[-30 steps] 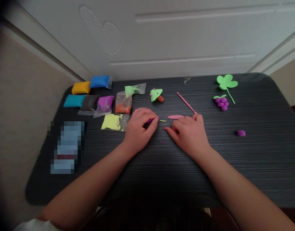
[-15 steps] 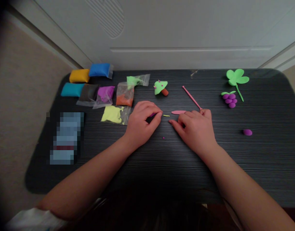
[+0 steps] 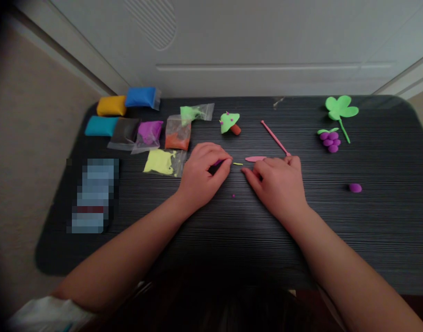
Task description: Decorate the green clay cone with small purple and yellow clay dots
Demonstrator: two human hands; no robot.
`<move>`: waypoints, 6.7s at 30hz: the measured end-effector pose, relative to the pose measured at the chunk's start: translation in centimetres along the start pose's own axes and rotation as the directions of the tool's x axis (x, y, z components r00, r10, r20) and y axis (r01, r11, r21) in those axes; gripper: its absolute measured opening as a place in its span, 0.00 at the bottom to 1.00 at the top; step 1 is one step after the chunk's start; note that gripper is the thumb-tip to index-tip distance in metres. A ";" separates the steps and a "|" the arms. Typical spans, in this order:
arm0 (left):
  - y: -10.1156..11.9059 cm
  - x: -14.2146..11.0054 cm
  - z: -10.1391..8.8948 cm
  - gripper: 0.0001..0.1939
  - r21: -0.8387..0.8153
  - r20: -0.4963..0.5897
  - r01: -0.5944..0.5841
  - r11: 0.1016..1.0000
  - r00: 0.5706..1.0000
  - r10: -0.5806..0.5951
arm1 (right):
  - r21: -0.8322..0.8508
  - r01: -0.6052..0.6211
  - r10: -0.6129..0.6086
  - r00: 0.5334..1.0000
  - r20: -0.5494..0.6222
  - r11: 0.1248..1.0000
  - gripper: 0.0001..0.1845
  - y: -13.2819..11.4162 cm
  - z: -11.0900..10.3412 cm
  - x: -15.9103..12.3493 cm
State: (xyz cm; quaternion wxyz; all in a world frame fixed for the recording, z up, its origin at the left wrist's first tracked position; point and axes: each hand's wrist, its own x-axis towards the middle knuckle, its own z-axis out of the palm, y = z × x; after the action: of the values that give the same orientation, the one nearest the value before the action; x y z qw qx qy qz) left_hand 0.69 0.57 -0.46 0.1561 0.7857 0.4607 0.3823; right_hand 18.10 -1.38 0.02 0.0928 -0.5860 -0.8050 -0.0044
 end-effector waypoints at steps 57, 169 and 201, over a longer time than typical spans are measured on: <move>0.0 0.1 -0.3 0.06 -0.029 0.026 0.019 0.999 0.999 -0.018 | 0.378 0.240 -0.336 0.918 0.212 0.894 0.09 -1.1 -2.0 -1.2; 0.8 0.4 -0.3 0.05 -0.730 0.668 0.669 -0.140 0.656 -0.351 | 0.104 0.204 -0.220 0.960 0.176 0.973 0.12 0.6 -2.5 -0.8; 0.7 0.3 -0.2 0.04 -0.738 0.660 0.660 -0.141 0.663 -0.353 | 0.150 0.221 -0.248 0.948 0.197 0.964 0.12 0.1 -2.4 -1.0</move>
State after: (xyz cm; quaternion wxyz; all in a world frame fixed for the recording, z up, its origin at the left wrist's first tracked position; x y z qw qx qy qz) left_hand 1.02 0.44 0.20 0.8125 0.2701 0.3402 0.3888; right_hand 18.86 -2.54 2.19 0.0412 -0.4760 -0.8730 0.0985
